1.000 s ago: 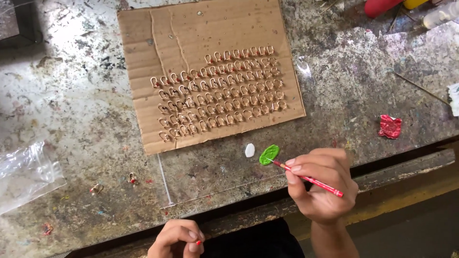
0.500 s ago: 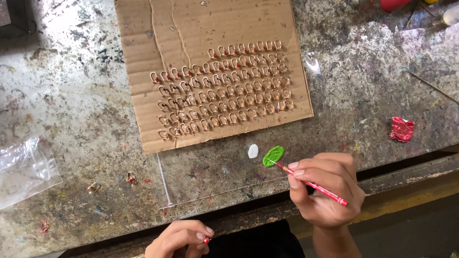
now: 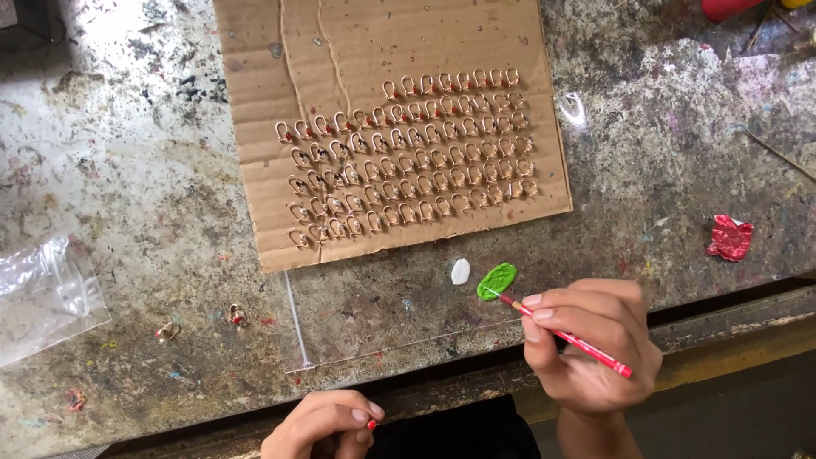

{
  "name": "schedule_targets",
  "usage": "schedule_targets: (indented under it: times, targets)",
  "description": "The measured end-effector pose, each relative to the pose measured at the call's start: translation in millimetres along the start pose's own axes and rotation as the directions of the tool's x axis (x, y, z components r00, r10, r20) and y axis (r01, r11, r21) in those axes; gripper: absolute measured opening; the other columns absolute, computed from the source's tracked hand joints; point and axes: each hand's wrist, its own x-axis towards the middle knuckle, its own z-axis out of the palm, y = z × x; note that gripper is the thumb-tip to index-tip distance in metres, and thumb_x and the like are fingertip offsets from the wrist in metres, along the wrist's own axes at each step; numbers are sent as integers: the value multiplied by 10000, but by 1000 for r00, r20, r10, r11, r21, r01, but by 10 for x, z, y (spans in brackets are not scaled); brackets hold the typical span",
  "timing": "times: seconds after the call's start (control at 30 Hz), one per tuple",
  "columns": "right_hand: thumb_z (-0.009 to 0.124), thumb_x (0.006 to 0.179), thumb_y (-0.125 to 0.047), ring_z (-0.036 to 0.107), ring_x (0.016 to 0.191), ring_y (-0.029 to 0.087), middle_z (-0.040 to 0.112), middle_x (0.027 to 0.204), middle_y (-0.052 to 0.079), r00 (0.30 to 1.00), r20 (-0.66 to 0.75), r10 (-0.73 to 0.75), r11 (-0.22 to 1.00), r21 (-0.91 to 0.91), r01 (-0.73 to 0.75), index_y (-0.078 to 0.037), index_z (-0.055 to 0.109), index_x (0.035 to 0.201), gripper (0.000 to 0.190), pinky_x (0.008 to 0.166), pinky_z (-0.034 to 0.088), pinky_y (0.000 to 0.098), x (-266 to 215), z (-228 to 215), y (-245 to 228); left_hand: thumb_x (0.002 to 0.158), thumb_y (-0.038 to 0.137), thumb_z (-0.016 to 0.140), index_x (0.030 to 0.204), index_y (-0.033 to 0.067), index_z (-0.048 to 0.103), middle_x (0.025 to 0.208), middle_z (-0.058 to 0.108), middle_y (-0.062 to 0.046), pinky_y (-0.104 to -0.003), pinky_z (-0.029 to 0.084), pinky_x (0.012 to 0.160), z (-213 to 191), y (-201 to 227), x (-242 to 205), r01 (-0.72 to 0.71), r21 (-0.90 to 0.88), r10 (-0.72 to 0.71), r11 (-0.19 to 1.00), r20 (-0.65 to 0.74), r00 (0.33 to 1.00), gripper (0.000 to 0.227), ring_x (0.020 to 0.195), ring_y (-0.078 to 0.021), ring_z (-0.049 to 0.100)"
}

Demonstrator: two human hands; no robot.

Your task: Applying red enamel to small gold earrings using a fine-tipped applicator tool at a jewelry workshop bench.

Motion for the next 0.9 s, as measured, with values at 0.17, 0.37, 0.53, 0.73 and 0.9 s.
schedule_targets:
  times: [0.17, 0.37, 0.53, 0.73, 0.9]
  targets:
    - [673, 928, -133, 655, 748, 189, 709, 819, 98, 1000, -12, -6, 1000, 5, 6, -63, 603, 903, 103, 721, 556, 291, -16, 5, 23, 839, 85, 730, 886, 189, 669, 791, 808, -2, -159, 619, 640, -8, -13, -8, 5, 37, -4, 999, -9, 1000, 129, 682, -59, 784]
    - [672, 926, -144, 655, 750, 188, 711, 817, 97, 1000, -4, -9, 1000, -8, 9, -61, 606, 894, 110, 732, 548, 301, -15, 3, 29, 843, 73, 723, 849, 158, 708, 834, 817, -33, -165, 655, 631, -67, -8, -4, 43, 6, -43, 999, 50, 998, 87, 718, -77, 809]
    - [680, 923, -138, 652, 751, 187, 716, 817, 96, 1000, 7, -15, 1000, -15, 15, -60, 610, 898, 107, 724, 550, 283, -6, 13, 11, 835, 48, 730, 829, 170, 719, 841, 796, -27, -155, 672, 593, -63, 34, 11, 60, 4, -60, 998, 41, 997, 122, 703, -73, 803]
    - [679, 941, -176, 603, 672, 187, 631, 802, 113, 982, -188, 20, 993, 121, 3, -91, 530, 934, 172, 698, 513, 309, -235, 73, 124, 852, 93, 720, 843, 84, 646, 759, 761, -98, -188, 614, 662, 20, -21, 130, -187, -52, 181, 981, -101, 978, 75, 660, -130, 758]
    - [623, 959, -200, 676, 642, 141, 617, 871, 68, 961, 118, 251, 788, 551, -274, -165, 562, 995, 79, 598, 686, 212, -201, 28, -424, 930, 1, 643, 921, 28, 633, 874, 738, -198, -183, 585, 458, -10, 76, 125, -101, -267, 86, 958, -69, 994, 30, 458, -148, 684]
